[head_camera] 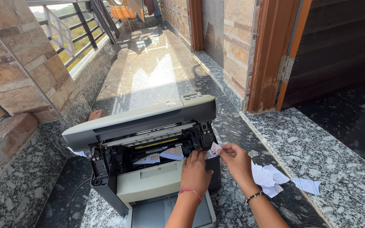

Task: The person sits on the floor in front of an HP all-in-one printer, opens the paper tray and front access panel, lifts the scanner lid, and pulls torn jammed paper scraps out of the printer mechanism, placing the removed pieces on the floor beside them.

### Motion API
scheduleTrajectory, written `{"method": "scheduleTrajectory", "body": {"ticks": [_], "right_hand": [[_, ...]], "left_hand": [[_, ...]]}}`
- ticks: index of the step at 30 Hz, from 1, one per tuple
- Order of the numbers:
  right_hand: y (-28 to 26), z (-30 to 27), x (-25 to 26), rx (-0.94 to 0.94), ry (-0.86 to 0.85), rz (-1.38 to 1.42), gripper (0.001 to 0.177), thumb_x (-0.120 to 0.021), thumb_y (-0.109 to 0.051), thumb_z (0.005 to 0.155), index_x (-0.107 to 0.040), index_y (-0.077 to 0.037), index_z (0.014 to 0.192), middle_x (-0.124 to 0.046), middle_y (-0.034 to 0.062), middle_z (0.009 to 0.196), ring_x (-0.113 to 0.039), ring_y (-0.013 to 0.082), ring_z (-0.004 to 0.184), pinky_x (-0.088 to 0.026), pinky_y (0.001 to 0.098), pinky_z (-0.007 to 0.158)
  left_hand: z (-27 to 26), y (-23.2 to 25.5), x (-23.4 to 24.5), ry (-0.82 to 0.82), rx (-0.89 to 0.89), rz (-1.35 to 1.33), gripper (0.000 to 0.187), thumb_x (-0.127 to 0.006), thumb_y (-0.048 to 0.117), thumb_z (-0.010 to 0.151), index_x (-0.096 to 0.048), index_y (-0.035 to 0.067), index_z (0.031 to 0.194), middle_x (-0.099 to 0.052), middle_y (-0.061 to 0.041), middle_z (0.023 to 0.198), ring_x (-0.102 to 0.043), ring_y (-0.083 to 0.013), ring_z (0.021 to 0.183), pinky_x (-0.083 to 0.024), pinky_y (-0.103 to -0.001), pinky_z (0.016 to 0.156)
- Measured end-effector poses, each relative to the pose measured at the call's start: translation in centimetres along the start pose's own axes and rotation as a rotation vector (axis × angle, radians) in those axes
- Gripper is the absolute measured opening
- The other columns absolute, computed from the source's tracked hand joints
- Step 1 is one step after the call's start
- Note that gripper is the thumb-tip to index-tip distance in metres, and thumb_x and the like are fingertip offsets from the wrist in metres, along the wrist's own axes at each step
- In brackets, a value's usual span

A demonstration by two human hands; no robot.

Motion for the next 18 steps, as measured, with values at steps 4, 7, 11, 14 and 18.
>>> {"method": "scheduleTrajectory", "body": {"ticks": [4, 7, 11, 14, 18], "right_hand": [[0.0, -0.2, 0.0, 0.023, 0.02, 0.034, 0.02, -0.075, -0.02, 0.087, -0.076, -0.001, 0.096, -0.08, 0.0081, 0.087, -0.078, 0.016, 0.077, -0.063, 0.0279, 0.067], [0.3, -0.3, -0.1, 0.012, 0.033, 0.113, 0.02, -0.074, -0.018, 0.089, -0.073, 0.002, 0.095, -0.079, 0.0098, 0.088, -0.079, 0.0175, 0.077, -0.063, 0.0291, 0.066], [0.8, -0.4, -0.4, -0.046, 0.03, 0.246, 0.02, -0.07, -0.014, 0.091, -0.07, 0.004, 0.099, -0.075, 0.0114, 0.093, -0.079, 0.0213, 0.078, -0.064, 0.03, 0.067], [1.3, -0.5, -0.5, -0.113, 0.012, 0.337, 0.019, -0.067, -0.011, 0.093, -0.068, 0.006, 0.101, -0.073, 0.0136, 0.095, -0.079, 0.0233, 0.082, -0.065, 0.0306, 0.071], [1.5, -0.5, -0.4, -0.134, -0.008, 0.416, 0.017, -0.063, -0.008, 0.094, -0.066, 0.007, 0.102, -0.073, 0.0168, 0.095, -0.079, 0.025, 0.086, -0.065, 0.032, 0.075]], "left_hand": [[-0.4, 0.2, -0.3, -0.028, 0.0, 0.039, 0.078, -0.085, 0.011, 0.073, -0.049, 0.01, 0.142, -0.052, -0.008, 0.141, -0.047, -0.0297, 0.136, -0.034, -0.048, 0.116], [-0.4, 0.2, -0.5, -0.032, -0.001, 0.067, 0.08, -0.086, 0.01, 0.072, -0.048, 0.009, 0.142, -0.048, -0.009, 0.147, -0.042, -0.0299, 0.141, -0.032, -0.049, 0.116], [-0.4, 0.0, -0.7, -0.027, -0.02, 0.11, 0.076, -0.083, 0.008, 0.073, -0.049, 0.01, 0.141, -0.048, -0.008, 0.149, -0.039, -0.0287, 0.143, -0.029, -0.05, 0.119], [-0.4, -0.1, -0.9, -0.027, -0.03, 0.132, 0.074, -0.08, 0.006, 0.074, -0.05, 0.01, 0.141, -0.048, -0.006, 0.149, -0.038, -0.0276, 0.144, -0.028, -0.051, 0.119], [-0.3, -0.1, -1.0, -0.02, -0.041, 0.159, 0.071, -0.076, 0.002, 0.076, -0.051, 0.01, 0.141, -0.048, -0.006, 0.149, -0.039, -0.027, 0.144, -0.028, -0.051, 0.12]]}}
Point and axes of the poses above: each hand's wrist, its own z-axis towards the middle knuckle, its own x-axis out of the back of the hand, y = z × x, the point moved 4 cm from there along z, towards the middle knuckle
